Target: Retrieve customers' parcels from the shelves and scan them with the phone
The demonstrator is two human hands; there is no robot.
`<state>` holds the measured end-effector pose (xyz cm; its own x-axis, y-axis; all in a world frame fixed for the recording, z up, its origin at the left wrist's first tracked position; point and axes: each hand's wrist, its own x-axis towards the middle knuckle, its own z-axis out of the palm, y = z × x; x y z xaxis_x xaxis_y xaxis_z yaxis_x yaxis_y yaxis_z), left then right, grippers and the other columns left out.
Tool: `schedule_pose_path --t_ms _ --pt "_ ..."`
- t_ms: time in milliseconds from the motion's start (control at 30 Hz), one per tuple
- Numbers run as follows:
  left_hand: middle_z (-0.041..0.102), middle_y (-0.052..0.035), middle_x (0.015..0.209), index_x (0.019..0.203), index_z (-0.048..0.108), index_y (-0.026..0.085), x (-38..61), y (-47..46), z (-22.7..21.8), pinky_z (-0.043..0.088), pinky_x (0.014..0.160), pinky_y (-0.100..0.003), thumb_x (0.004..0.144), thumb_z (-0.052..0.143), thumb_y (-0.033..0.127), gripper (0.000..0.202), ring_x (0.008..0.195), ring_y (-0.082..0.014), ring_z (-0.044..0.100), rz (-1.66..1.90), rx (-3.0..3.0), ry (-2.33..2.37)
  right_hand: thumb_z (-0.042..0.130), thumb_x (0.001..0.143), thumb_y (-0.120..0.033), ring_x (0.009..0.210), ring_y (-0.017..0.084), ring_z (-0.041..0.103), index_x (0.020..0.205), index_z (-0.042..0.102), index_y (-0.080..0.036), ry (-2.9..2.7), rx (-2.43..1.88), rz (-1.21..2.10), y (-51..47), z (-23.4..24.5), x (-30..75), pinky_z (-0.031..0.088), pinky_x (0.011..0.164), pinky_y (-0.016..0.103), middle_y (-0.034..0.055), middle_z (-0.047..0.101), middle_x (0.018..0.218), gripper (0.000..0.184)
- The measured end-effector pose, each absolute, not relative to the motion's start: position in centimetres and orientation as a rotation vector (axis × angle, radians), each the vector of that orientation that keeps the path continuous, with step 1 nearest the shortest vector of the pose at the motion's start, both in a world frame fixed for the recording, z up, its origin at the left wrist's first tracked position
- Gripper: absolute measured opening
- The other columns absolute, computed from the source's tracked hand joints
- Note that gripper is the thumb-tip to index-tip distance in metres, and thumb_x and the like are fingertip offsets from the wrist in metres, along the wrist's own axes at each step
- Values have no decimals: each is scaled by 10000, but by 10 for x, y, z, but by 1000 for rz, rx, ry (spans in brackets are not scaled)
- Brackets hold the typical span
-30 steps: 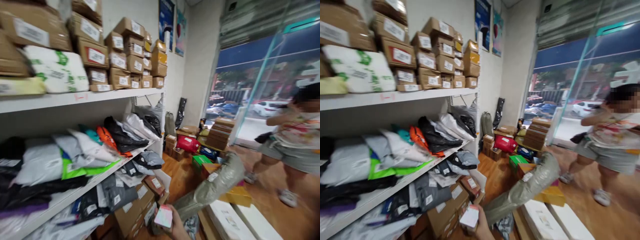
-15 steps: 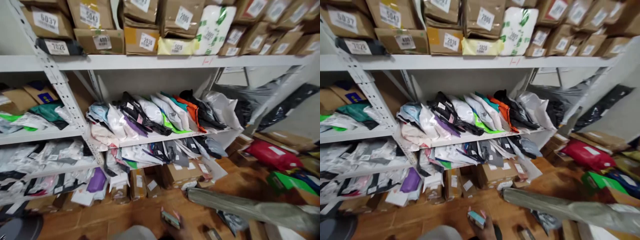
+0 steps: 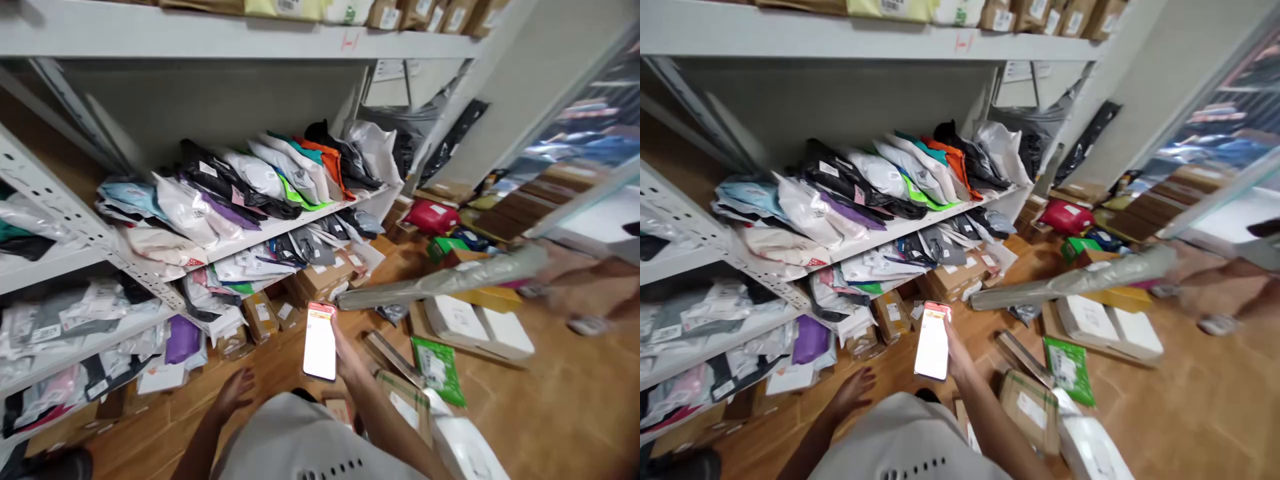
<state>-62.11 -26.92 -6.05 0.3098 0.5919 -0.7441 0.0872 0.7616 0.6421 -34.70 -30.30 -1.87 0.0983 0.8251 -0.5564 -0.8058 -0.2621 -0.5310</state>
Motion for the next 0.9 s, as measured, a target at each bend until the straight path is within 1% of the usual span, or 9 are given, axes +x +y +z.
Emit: schedule_pose_path --t_ms 100,200,333,433,567,667,733,800,900 --pt "554 -145 1318 1345 480 226 -571 -263 -52 532 834 -480 925 368 655 610 1144 -321 582 332 627 929 707 812 -530 589 195 647 932 651 -138 -26 -992 1518 -293 -10 -349 485 604 292 38 723 703 413" --pt "591 -119 1269 1397 431 290 -522 -269 -30 541 792 -497 826 445 765 743 1091 -347 604 308 625 727 650 855 -503 576 192 632 881 644 -128 -6 -1029 1477 -291 -12 -350 478 617 296 42 711 682 376" --pt "619 -136 1216 1389 441 237 -490 -296 -4 540 761 -463 878 383 730 713 1093 -347 591 261 668 671 693 796 -517 502 182 577 803 628 -143 55 -1131 1396 -304 -24 -344 453 587 297 12 655 571 379" --pt "606 -131 1243 1453 363 268 -481 -316 1 541 744 -455 903 324 716 711 1086 -345 588 247 681 693 708 715 -615 507 194 582 801 635 -159 69 -1152 1375 -320 -34 -338 444 565 302 20 662 589 470" --pt "529 -137 1360 1507 291 300 -476 -335 -5 558 688 -404 864 382 747 788 1094 -332 579 257 680 731 737 633 -629 521 197 585 773 616 -182 46 -1170 1372 -335 -41 -334 424 541 294 19 662 609 484" --pt "527 -153 1353 1535 239 303 -476 -345 -4 560 639 -362 847 415 755 842 1072 -321 586 275 720 770 683 656 -669 528 207 582 757 594 -200 -13 -1168 1388 -344 -39 -336 427 540 305 20 648 603 488" --pt "537 -169 1333 1549 191 296 -479 -349 2 573 630 -381 833 418 770 889 1047 -329 598 266 745 790 575 711 -731 562 227 598 766 597 -203 -93 -1133 1411 -350 -33 -340 452 565 329 36 649 618 530" --pt "520 -191 1351 1556 153 281 -483 -351 10 586 614 -401 825 421 778 924 1034 -346 608 248 753 791 502 760 -741 646 250 622 814 608 -202 -193 -1100 1405 -356 -24 -342 480 626 356 51 664 677 552" --pt "445 -192 1430 1555 81 306 -491 -352 24 586 533 -379 818 508 728 951 1010 -361 623 285 764 764 589 768 -658 869 271 622 949 606 -213 -365 -1086 1312 -364 -9 -344 481 793 379 52 689 871 481"
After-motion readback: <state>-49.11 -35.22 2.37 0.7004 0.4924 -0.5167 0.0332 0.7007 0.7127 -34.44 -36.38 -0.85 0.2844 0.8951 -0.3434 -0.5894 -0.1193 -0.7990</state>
